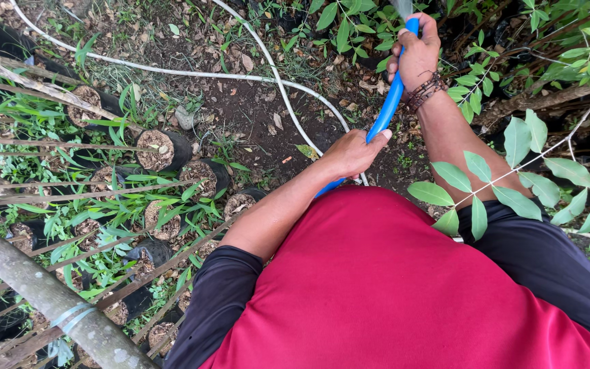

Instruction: The person waters a nursery of potted saplings using a blue hose nozzle. They systematically move the water stream across rows of black plastic bags containing young plants, ensuring the soil and foliage are thoroughly wetted.

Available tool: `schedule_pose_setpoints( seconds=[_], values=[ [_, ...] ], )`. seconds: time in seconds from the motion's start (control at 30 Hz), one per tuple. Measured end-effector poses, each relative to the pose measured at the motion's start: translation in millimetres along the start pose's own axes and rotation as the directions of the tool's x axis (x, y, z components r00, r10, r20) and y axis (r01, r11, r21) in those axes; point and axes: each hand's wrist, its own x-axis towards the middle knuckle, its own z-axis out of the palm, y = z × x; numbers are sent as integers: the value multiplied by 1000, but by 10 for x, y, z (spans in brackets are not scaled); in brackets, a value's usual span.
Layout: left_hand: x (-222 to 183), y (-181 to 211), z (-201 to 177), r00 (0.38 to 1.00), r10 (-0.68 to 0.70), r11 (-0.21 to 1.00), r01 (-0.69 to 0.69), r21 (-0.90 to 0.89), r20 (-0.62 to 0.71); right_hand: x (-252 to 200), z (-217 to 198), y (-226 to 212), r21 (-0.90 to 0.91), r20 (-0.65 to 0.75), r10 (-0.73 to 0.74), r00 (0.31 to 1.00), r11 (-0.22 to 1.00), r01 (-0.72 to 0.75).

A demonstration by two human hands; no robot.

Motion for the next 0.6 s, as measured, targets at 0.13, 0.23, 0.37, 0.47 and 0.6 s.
schedule_pose_setpoints(
  seconds=[0.13, 0.23, 0.37, 0.47, 0.6],
  values=[
    [-18, -8, -18, 1000, 11, 1000, -11, 2, 10, -7, 14, 3, 26, 35, -16, 999, 1000, 15],
    [-29, -25, -30, 1000, 10, 1000, -10, -14, 9, -6, 33, 10, 10, 42, -21, 999, 1000, 21],
    [-37, -61, -43, 999, 41, 997, -41, -58, 3, 7, 63, 50, -9, 30, -52, 998, 999, 53],
    [-50, -94, -64, 999, 47, 998, -48, -43, -21, 28, 96, 98, -32, -4, -63, 998, 998, 63],
    [-69, -139, -122, 999, 5, 997, -8, -79, -38, 50, 151, 171, -111, -63, -99, 993, 990, 91]
  ],
)
